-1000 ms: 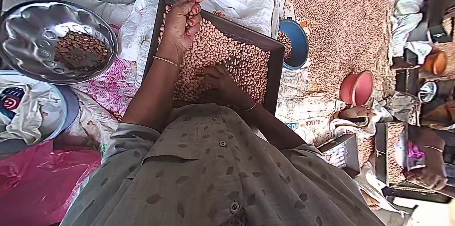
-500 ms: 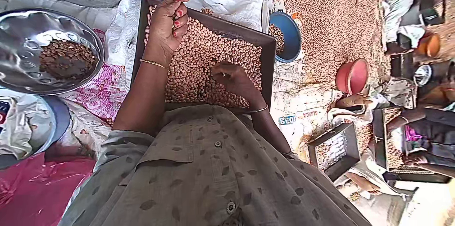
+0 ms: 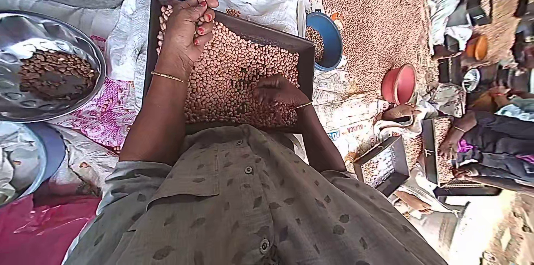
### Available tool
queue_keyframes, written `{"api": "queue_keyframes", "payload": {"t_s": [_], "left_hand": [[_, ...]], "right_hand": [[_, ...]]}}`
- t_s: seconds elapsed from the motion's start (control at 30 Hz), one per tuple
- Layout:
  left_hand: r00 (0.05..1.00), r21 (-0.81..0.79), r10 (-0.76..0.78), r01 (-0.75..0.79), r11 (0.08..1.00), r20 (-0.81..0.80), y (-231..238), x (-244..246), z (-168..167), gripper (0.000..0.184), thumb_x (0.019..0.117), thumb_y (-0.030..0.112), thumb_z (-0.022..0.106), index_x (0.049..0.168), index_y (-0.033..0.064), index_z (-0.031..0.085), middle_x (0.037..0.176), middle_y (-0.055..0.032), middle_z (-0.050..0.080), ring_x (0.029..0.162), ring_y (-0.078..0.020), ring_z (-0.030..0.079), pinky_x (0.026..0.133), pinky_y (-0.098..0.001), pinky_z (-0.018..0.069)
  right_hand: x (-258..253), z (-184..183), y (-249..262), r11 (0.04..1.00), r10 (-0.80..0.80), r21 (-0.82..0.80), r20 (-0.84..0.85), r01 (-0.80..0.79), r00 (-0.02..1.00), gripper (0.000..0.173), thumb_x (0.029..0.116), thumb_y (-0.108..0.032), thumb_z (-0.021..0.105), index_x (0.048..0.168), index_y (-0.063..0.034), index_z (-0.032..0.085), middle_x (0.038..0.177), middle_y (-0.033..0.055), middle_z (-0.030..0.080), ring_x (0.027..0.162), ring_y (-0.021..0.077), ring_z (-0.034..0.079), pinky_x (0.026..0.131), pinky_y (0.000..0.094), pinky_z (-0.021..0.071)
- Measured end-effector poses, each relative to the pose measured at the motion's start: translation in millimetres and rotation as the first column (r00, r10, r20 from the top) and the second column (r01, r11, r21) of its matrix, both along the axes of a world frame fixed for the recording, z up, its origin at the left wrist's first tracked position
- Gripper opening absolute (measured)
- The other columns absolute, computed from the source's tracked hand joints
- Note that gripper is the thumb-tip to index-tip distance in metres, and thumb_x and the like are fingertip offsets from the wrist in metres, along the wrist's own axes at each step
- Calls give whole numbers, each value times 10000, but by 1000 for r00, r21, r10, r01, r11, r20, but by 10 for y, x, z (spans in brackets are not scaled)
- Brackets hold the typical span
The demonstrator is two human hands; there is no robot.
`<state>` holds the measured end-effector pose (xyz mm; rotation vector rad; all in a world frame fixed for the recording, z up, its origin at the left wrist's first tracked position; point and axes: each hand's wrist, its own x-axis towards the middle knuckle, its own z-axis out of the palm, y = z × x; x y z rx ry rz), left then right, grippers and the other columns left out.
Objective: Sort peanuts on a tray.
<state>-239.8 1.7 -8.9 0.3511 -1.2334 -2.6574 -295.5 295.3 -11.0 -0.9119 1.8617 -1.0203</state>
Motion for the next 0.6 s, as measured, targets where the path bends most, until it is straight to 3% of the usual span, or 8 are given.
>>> {"api": "queue_keyframes", "payload": {"t_s": [0.07, 0.1, 0.2, 0.23, 0.3, 0.4, 0.47, 0.6], "left_hand": [[997, -33, -59, 60, 998, 41, 68, -7, 5, 294, 1103, 114, 329, 1050, 114, 618, 714, 74, 519, 447, 13, 351, 384, -116, 268], [995, -44, -79, 82, 996, 57, 97, -8, 7, 291, 1099, 113, 333, 1049, 118, 619, 720, 75, 521, 449, 14, 354, 386, -115, 271], [991, -53, -104, 109, 993, 81, 129, -18, -10, 282, 1095, 111, 343, 1044, 122, 621, 720, 79, 521, 444, 18, 358, 381, -109, 279], [991, -51, -103, 108, 993, 87, 127, -20, -19, 281, 1094, 111, 347, 1042, 122, 622, 720, 78, 525, 442, 16, 359, 380, -110, 279], [990, -58, -100, 106, 993, 96, 106, -24, -21, 282, 1092, 111, 342, 1042, 130, 619, 718, 83, 521, 445, 16, 358, 383, -112, 274], [992, -66, -87, 93, 993, 89, 91, -15, -10, 286, 1091, 105, 336, 1040, 134, 615, 716, 84, 520, 449, 18, 358, 385, -110, 273], [993, -79, -87, 93, 992, 78, 93, -24, -6, 289, 1092, 103, 336, 1041, 136, 619, 718, 88, 524, 451, 19, 360, 388, -110, 275], [993, -83, -88, 95, 992, 81, 106, -13, -7, 288, 1093, 103, 335, 1041, 133, 617, 722, 85, 529, 454, 17, 365, 388, -114, 275]], "right_hand": [[-159, -25, 45, 969, -242, -8, -221, 246, 945, 175, 1018, -76, 587, 1097, 43, 689, 921, 106, 726, 658, 120, 673, 574, 294, 580], [-207, -71, 14, 954, -290, -25, -336, 299, 896, 166, 1011, -72, 590, 1095, 20, 699, 938, 105, 734, 675, 126, 676, 595, 302, 571], [-219, -251, -159, 954, -229, -1, -650, 300, 725, 168, 964, -47, 622, 1050, 0, 758, 1034, 166, 735, 896, 279, 723, 828, 472, 591], [-186, -300, -211, 950, -193, 32, -721, 310, 665, 165, 961, -57, 626, 1037, -16, 768, 1049, 179, 728, 946, 326, 718, 848, 518, 577], [-121, -294, -280, 931, -115, 125, -792, 343, 600, 183, 976, -100, 623, 1064, -48, 774, 1105, 175, 727, 993, 353, 717, 853, 545, 572], [-7, -227, -328, 886, -16, 267, -800, 380, 599, 222, 967, -129, 630, 1138, -58, 753, 1214, 168, 694, 975, 366, 716, 791, 570, 574], [44, -242, -353, 871, -12, 270, -823, 410, 568, 212, 966, -129, 622, 1114, -41, 745, 1229, 175, 684, 954, 366, 720, 760, 561, 579], [49, -331, -359, 891, -72, 177, -854, 417, 516, 213, 989, -169, 580, 1010, -11, 720, 1133, 190, 708, 888, 360, 727, 726, 535, 579]]}}
